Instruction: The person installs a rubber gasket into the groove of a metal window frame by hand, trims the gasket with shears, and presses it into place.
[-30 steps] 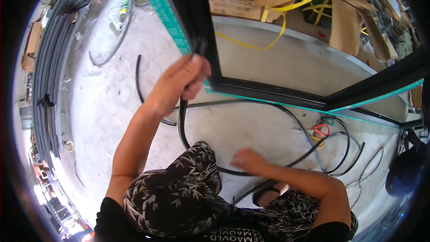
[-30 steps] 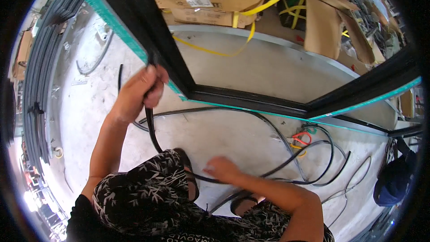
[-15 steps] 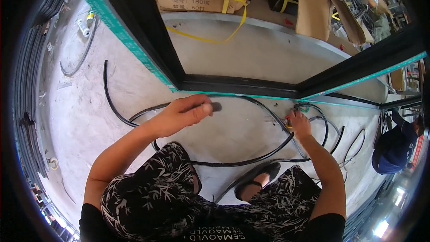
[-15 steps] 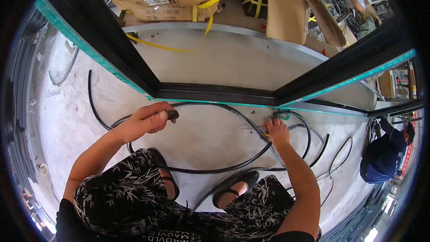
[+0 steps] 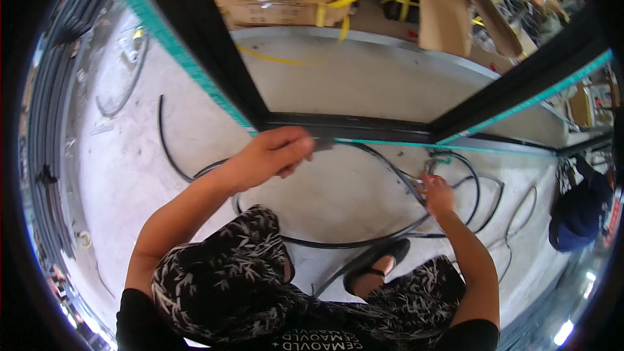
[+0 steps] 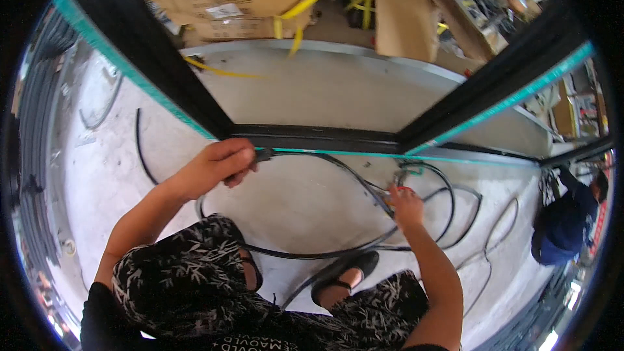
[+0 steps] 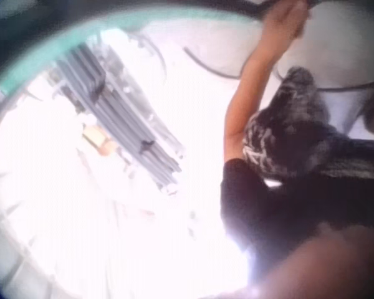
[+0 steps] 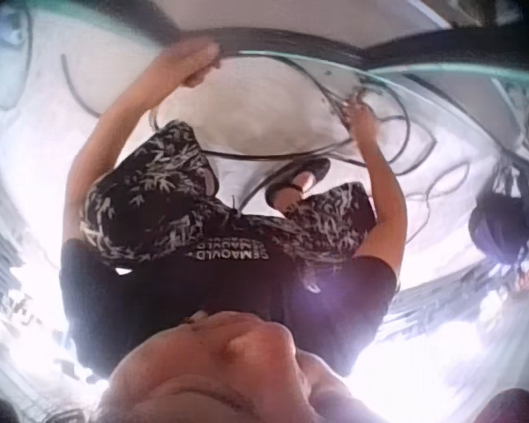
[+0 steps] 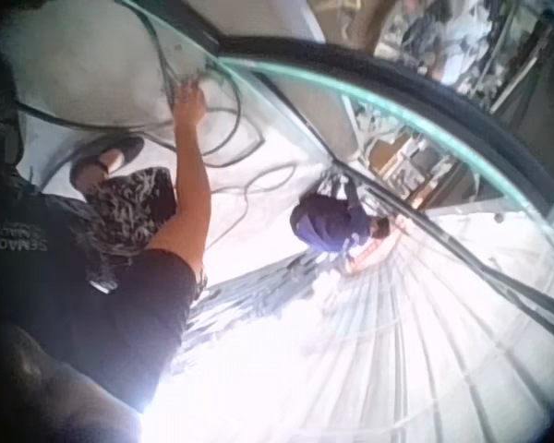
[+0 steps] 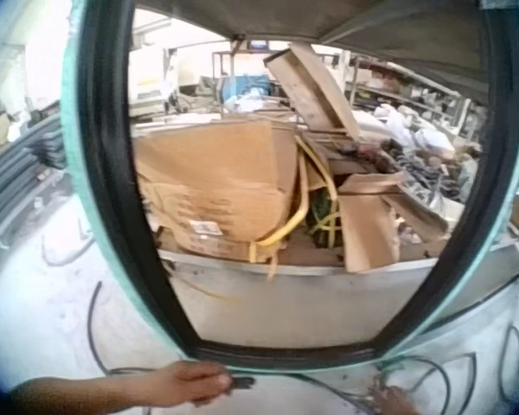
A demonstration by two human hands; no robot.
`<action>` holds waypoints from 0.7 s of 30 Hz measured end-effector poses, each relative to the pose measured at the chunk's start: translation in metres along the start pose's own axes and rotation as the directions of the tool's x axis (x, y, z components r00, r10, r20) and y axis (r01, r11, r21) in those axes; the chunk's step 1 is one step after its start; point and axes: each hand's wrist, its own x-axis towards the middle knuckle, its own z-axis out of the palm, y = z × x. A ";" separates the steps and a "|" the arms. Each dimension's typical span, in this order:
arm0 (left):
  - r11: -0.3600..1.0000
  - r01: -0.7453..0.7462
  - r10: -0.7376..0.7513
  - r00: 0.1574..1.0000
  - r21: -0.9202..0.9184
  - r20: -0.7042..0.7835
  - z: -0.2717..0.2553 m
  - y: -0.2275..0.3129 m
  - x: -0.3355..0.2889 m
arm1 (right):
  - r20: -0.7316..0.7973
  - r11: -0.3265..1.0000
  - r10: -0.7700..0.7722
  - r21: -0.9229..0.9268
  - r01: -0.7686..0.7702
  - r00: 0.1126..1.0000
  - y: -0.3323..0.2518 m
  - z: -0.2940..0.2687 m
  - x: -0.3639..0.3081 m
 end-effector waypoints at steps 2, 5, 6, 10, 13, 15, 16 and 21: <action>0.997 0.052 -0.051 0.999 -0.064 0.016 0.002 -0.001 -0.002 | -0.200 0.976 -0.075 -0.214 0.031 0.977 0.010 -0.017 0.007; 0.979 0.076 -0.074 0.997 -0.189 0.016 0.001 -0.002 -0.007 | -0.543 0.964 -0.227 -0.242 0.109 0.808 0.025 -0.072 0.017; 0.975 0.065 -0.064 0.998 -0.212 0.015 0.001 -0.002 -0.008 | -0.524 0.961 -0.199 -0.269 0.060 0.828 0.024 -0.093 0.020; 0.973 0.005 -0.001 1.000 -0.229 0.022 0.003 0.004 -0.009 | -0.623 0.986 0.042 0.153 0.070 0.781 -0.019 -0.169 0.026; 0.966 -0.036 0.039 0.999 -0.256 0.004 0.011 0.010 -0.007 | -0.481 0.683 0.183 0.690 0.241 0.857 -0.083 -0.204 0.022; 0.957 -0.080 0.068 0.996 -0.280 -0.052 0.018 0.013 -0.007 | -0.356 0.529 0.044 0.801 0.280 0.934 -0.120 -0.224 0.014; 0.943 -0.137 0.107 0.988 -0.304 -0.114 0.021 0.014 -0.008 | -0.359 0.448 0.012 0.836 0.316 0.933 -0.136 -0.232 0.011; 0.890 -0.313 0.260 0.946 -0.332 -0.195 0.030 0.016 -0.016 | -0.506 0.564 -0.067 0.692 0.451 0.860 -0.177 -0.258 0.022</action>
